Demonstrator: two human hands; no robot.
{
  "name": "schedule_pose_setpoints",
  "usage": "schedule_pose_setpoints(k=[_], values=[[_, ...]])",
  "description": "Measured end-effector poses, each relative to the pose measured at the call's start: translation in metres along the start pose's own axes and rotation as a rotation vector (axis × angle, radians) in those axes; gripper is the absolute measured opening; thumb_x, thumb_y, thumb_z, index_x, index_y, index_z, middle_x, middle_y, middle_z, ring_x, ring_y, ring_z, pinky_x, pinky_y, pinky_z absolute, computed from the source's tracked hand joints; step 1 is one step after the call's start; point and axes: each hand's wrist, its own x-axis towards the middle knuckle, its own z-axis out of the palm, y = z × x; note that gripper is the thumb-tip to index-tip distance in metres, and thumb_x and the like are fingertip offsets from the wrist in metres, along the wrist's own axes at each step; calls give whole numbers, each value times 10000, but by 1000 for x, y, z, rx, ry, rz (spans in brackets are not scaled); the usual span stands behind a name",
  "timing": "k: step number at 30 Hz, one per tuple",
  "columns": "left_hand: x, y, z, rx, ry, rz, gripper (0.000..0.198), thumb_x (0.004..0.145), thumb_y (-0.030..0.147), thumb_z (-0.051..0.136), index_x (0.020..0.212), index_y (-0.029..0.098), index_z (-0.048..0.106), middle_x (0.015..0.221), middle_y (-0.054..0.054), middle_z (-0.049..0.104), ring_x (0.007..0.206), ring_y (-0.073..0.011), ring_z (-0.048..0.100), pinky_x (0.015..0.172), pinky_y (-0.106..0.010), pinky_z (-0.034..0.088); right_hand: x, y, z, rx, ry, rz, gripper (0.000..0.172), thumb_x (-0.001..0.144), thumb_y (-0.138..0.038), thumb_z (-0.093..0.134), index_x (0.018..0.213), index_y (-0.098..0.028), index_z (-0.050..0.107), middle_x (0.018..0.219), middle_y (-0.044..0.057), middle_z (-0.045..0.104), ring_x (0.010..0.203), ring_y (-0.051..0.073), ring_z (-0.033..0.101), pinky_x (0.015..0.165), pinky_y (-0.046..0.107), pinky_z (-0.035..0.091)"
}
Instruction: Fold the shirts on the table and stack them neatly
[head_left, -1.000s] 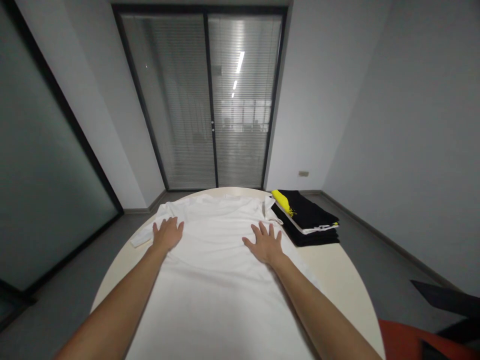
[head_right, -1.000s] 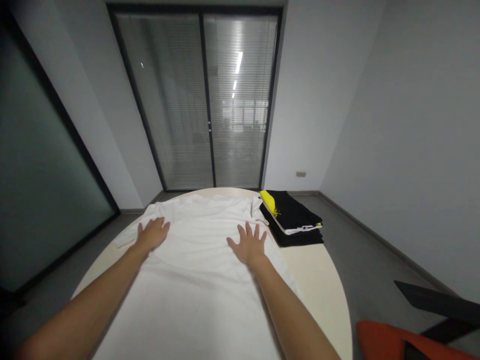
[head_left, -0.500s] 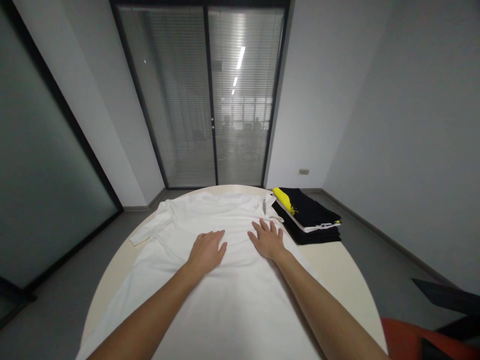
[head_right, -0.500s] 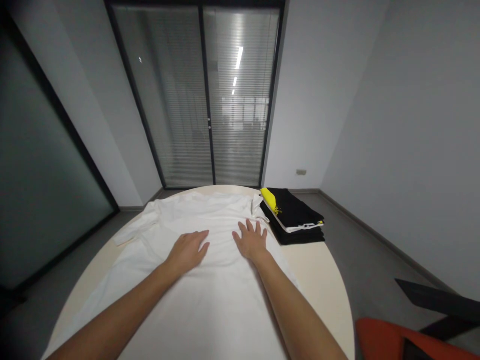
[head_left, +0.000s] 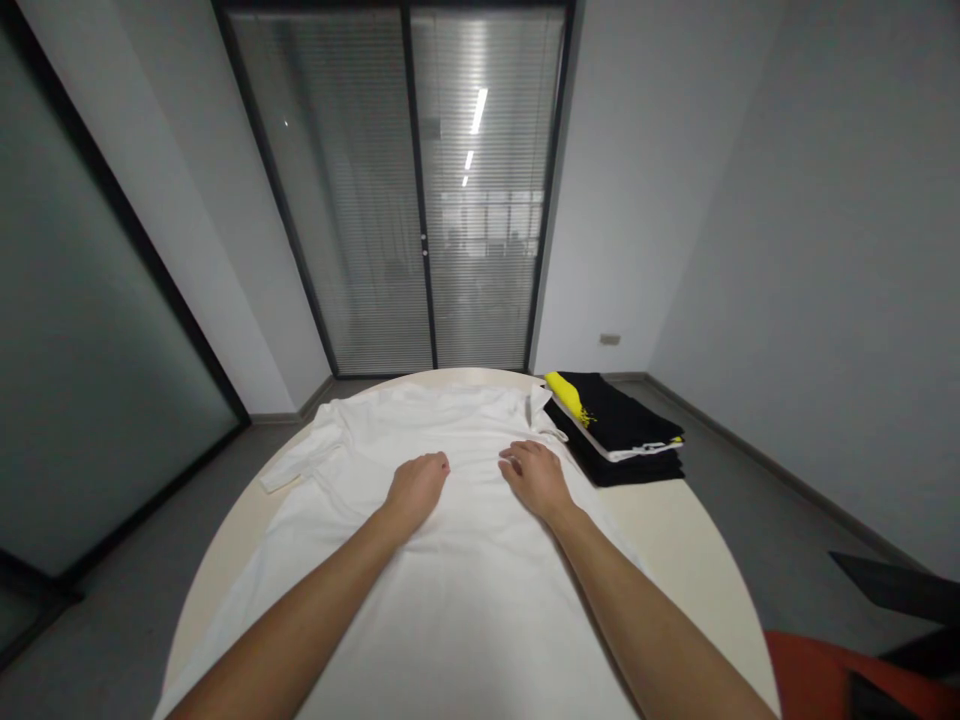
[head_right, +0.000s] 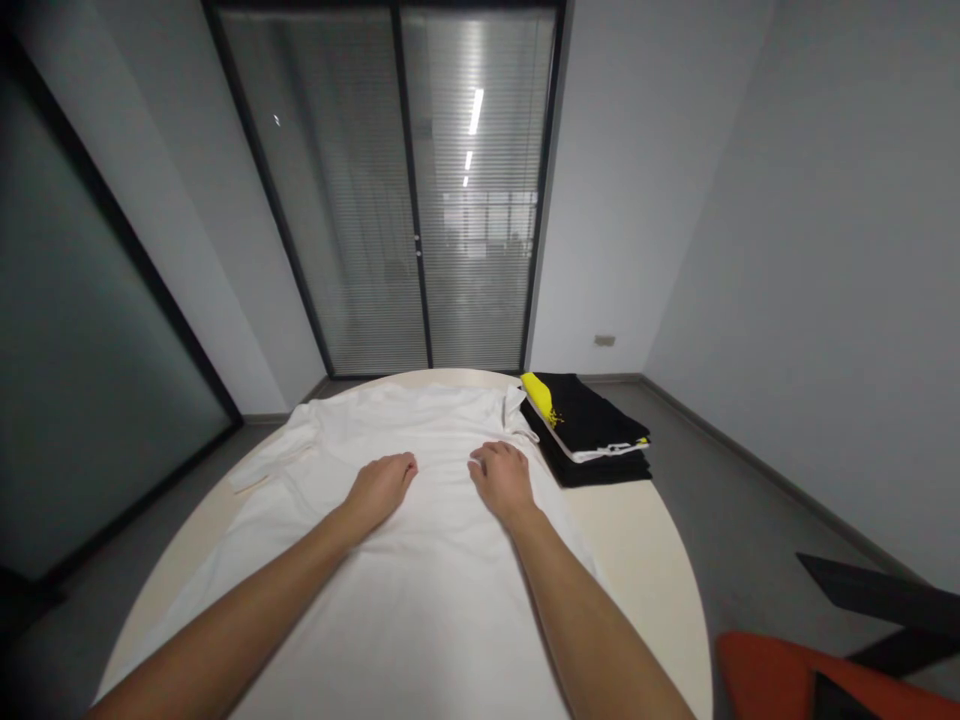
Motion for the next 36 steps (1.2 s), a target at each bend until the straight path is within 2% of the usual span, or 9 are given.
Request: schedule_pose_setpoints(k=[6, 11, 13, 16, 20, 24, 29, 33, 36], values=[[4, 8, 4, -6, 68, -7, 222, 997, 221, 425, 1007, 204, 646, 1049, -68, 708, 982, -220, 654, 853, -330, 461, 2, -6, -6, -12, 18, -39, 261, 977, -313, 490, 1018, -243, 738, 1137, 51, 706, 1106, 218, 569, 944, 313, 382], [-14, 13, 13, -81, 369, 145, 234, 967, 220, 468, 1139, 200, 626, 1315, -98, 603, 1221, -244, 533, 1063, -405, 392, 2, -7, -5, -28, 22, -9, 278, 998, -297, 435, 1028, -216, 700, 1107, 71, 706, 1069, 211, 584, 904, 295, 396], [-22, 16, 16, -108, 404, 260, 260, 951, 230, 488, 1177, 198, 612, 1384, -104, 558, 1274, -256, 495, 1110, -438, 362, 2, -5, -3, -17, 26, -3, 279, 996, -300, 431, 1070, -210, 684, 1114, 72, 704, 1070, 211, 587, 920, 296, 400], [-32, 22, 18, -120, 353, 381, 313, 928, 266, 517, 1221, 193, 598, 1464, -114, 494, 1359, -279, 425, 1176, -489, 287, -1, -2, 3, -11, 19, -13, 340, 982, -358, 462, 1241, -207, 622, 1277, 83, 651, 1204, 226, 539, 1024, 323, 368], [-41, 28, 17, -122, 265, 424, 403, 908, 333, 542, 1284, 194, 584, 1545, -114, 414, 1448, -301, 323, 1212, -524, 213, -7, -3, 7, -106, -100, 36, 556, 987, -500, 406, 1471, -231, 450, 1572, 87, 391, 1466, 312, 268, 1171, 479, 195], [-50, 30, 18, -96, 164, 308, 609, 868, 430, 587, 1434, 227, 490, 1634, -108, 258, 1512, -377, 145, 1192, -633, 145, -14, -10, 6, -189, -259, 110, 650, 993, -575, 292, 1572, -281, 280, 1663, 59, 173, 1518, 370, 79, 1181, 566, 62], [-72, 35, 18, -86, -66, 180, 754, 885, 576, 520, 1559, 316, 302, 1666, -81, 128, 1512, -430, 29, 1156, -704, 97, -30, -20, -2, -240, -398, 171, 706, 983, -606, 204, 1605, -280, 133, 1680, 65, 34, 1507, 429, -28, 1158, 626, 21], [-88, 37, 0, -81, -238, 200, 792, 896, 657, 433, 1580, 308, 237, 1669, -77, 81, 1507, -438, 13, 1151, -702, 116, -42, -26, -21, -288, -506, 159, 764, 953, -649, 256, 1603, -262, 151, 1675, 104, 73, 1493, 468, 51, 1114, 670, 135], [-82, 40, -21, -77, -359, 207, 798, 852, 674, 493, 1537, 290, 356, 1643, -115, 219, 1476, -470, 192, 1111, -672, 264, -40, -29, -40, -316, -463, 74, 732, 903, -669, 413, 1492, -235, 416, 1557, 175, 372, 1383, 461, 351, 1036, 618, 307]])
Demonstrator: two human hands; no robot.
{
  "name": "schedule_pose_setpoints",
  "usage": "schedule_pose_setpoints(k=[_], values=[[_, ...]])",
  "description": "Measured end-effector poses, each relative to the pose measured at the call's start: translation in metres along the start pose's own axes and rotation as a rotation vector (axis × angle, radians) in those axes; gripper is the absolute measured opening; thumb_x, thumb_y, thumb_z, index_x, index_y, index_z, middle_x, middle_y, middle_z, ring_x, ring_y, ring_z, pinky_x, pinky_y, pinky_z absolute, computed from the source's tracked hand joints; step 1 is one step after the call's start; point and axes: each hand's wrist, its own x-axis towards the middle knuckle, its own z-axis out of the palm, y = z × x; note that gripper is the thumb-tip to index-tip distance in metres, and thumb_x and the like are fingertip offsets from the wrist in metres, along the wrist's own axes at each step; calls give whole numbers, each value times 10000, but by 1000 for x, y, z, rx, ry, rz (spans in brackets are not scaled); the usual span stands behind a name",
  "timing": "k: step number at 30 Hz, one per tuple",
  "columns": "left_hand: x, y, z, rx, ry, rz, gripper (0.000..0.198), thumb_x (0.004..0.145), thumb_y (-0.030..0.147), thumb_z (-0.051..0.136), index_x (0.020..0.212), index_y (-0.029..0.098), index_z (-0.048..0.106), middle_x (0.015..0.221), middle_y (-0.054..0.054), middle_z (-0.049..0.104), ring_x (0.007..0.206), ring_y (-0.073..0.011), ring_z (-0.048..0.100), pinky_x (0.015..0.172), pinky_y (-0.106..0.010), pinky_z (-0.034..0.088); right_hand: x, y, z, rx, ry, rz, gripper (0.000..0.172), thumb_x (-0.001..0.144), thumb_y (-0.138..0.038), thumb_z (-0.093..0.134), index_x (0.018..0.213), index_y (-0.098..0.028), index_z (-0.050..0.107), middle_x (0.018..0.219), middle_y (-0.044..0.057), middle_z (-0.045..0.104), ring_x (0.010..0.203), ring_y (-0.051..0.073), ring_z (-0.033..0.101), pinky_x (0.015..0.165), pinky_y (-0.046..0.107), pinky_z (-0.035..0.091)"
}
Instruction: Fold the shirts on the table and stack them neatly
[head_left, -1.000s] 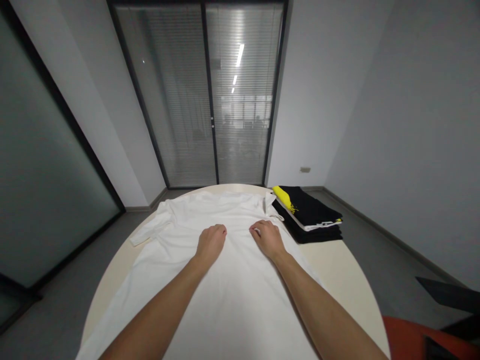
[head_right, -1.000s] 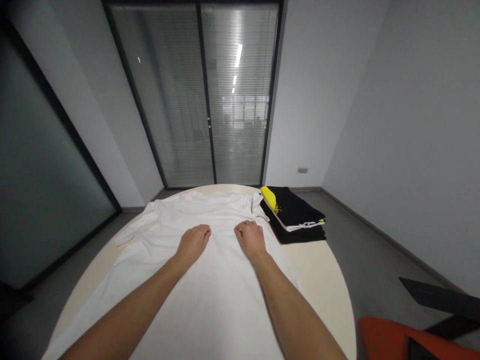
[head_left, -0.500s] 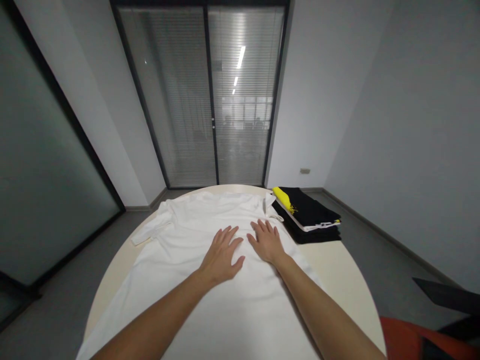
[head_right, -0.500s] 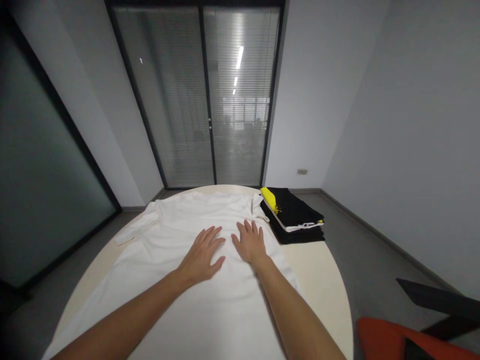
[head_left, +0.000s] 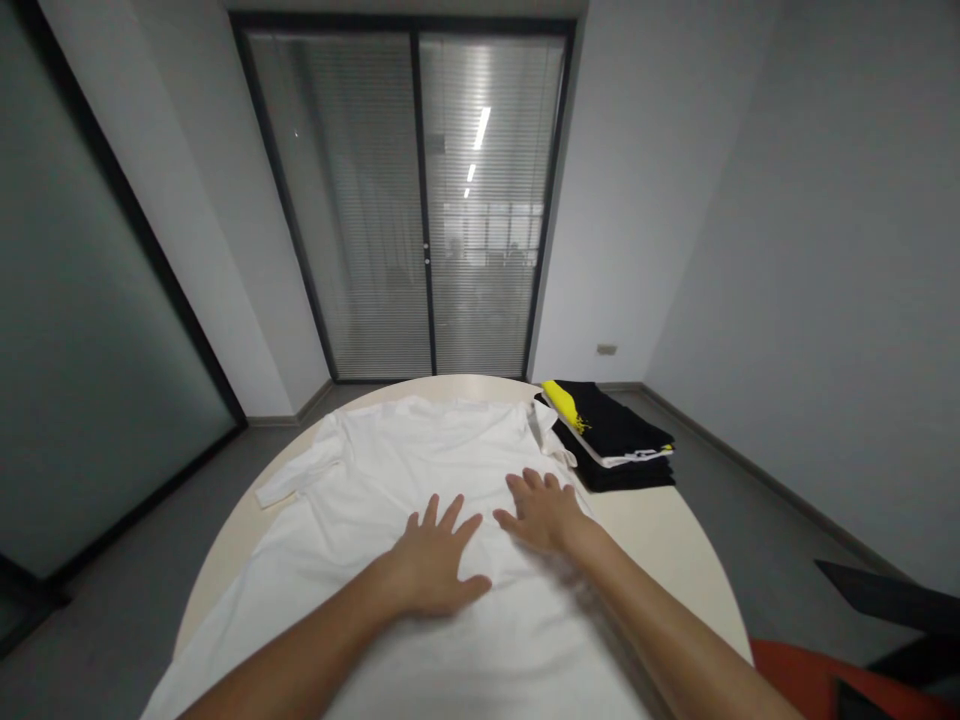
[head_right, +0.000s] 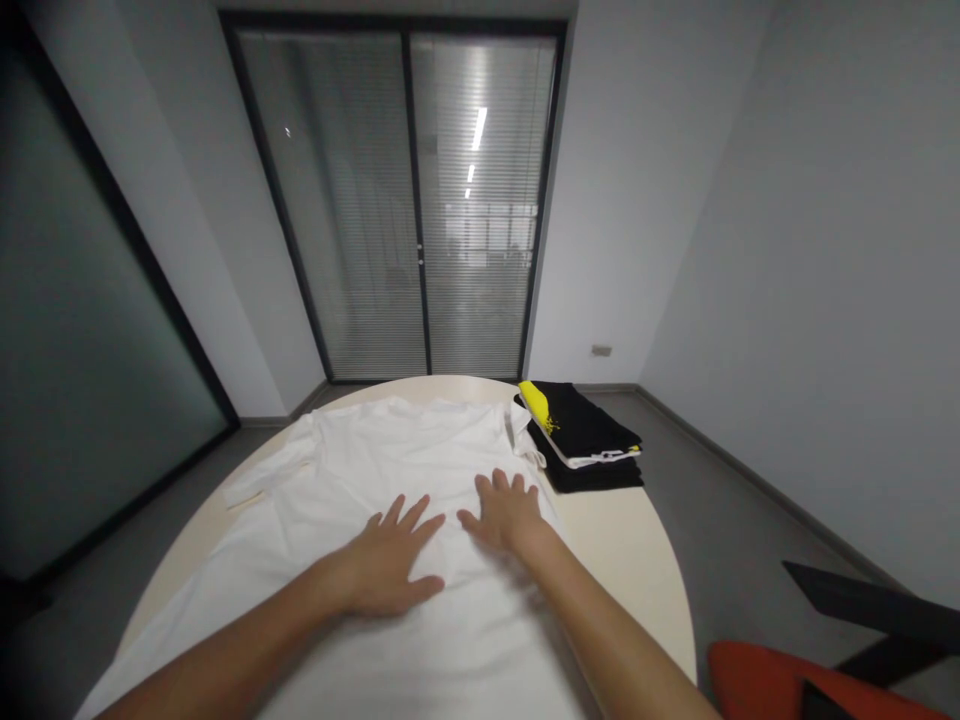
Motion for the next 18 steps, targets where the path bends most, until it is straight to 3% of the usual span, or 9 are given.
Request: schedule_pose_setpoints(k=[3, 5, 7, 11, 14, 18], values=[[19, 1, -18, 27, 120, -32, 567, 935, 580, 398, 1336, 225, 584, 1389, -165, 582, 1257, -404, 550, 1021, -579, 408, 10, 2, -15, -40, 158, 1, 533, 929, -561, 479, 1286, -179, 582, 1294, 200, 608, 1200, 385, 549, 969, 509, 392], [38, 0, -18, 69, 238, -84, 499, 958, 511, 391, 1258, 182, 616, 1236, -177, 662, 1137, -374, 620, 981, -554, 433, 25, 4, -20, -46, 239, 37, 431, 963, -460, 469, 1240, -153, 591, 1176, 193, 666, 1141, 349, 595, 933, 452, 421], [55, -2, -9, 99, 310, -131, 503, 945, 481, 445, 1300, 156, 590, 1307, -199, 622, 1199, -393, 577, 1007, -568, 408, 43, 5, -23, -27, 279, 58, 374, 976, -391, 466, 1237, -153, 587, 1124, 176, 693, 1101, 317, 627, 899, 403, 442], [75, -9, 20, 86, 446, -179, 563, 958, 440, 439, 1426, 135, 508, 1523, -189, 440, 1412, -422, 356, 1115, -583, 301, 79, 5, -26, 36, 321, 74, 348, 994, -329, 437, 1271, -174, 581, 1140, 156, 701, 1041, 265, 670, 843, 336, 471], [78, -13, 32, 48, 471, -172, 581, 954, 444, 439, 1452, 149, 494, 1551, -163, 412, 1448, -410, 302, 1158, -565, 255, 104, 3, -29, 45, 326, 77, 335, 999, -308, 421, 1243, -173, 606, 1121, 151, 708, 1031, 265, 676, 844, 342, 483], [77, -16, 34, 4, 474, -147, 614, 938, 475, 454, 1465, 163, 491, 1568, -147, 391, 1469, -410, 263, 1183, -545, 232, 136, -6, -31, 41, 315, 67, 318, 994, -283, 421, 1210, -185, 632, 1167, 150, 684, 1078, 262, 657, 880, 356, 482]])
